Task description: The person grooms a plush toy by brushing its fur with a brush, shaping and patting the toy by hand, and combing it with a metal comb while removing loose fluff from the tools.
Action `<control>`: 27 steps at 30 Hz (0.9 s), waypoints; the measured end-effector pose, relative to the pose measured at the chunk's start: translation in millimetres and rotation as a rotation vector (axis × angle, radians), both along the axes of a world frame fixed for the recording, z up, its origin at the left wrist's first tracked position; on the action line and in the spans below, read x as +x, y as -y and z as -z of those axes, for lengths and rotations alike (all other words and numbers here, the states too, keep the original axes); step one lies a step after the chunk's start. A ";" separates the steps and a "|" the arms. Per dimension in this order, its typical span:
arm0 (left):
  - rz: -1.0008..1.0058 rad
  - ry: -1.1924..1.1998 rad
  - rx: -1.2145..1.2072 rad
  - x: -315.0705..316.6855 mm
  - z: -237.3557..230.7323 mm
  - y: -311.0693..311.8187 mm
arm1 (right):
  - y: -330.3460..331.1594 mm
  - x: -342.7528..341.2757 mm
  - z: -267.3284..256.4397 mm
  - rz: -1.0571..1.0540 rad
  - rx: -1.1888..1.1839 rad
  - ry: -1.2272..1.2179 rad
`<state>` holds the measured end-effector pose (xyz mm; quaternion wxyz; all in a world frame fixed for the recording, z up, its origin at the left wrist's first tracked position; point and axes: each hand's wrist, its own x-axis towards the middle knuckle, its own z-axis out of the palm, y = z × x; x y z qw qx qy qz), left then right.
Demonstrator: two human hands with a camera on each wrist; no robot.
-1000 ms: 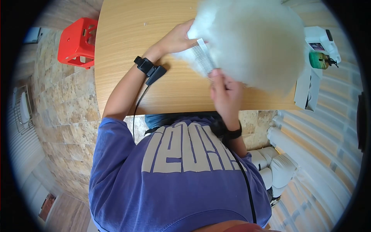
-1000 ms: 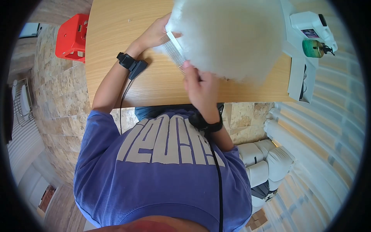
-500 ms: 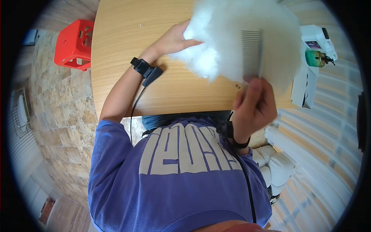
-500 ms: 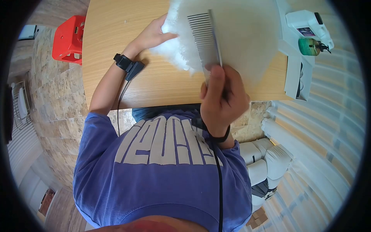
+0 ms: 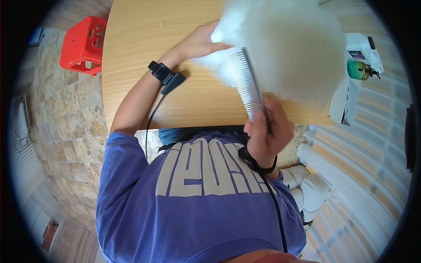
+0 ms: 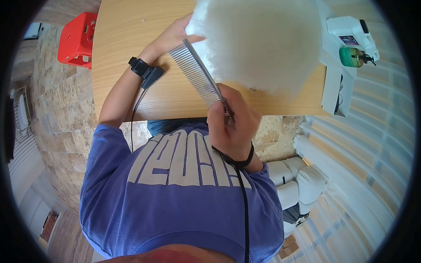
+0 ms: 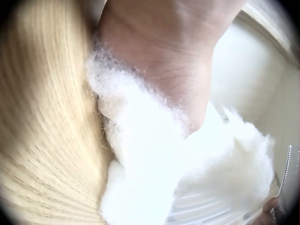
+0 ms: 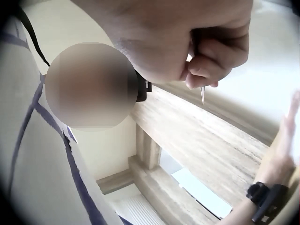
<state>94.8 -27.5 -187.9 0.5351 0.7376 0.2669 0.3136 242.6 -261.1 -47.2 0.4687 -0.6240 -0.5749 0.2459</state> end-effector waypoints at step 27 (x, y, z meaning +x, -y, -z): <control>-0.037 -0.004 0.073 -3.9 -4.8 4.9 | -11.5 -11.2 16.2 -0.307 0.073 0.220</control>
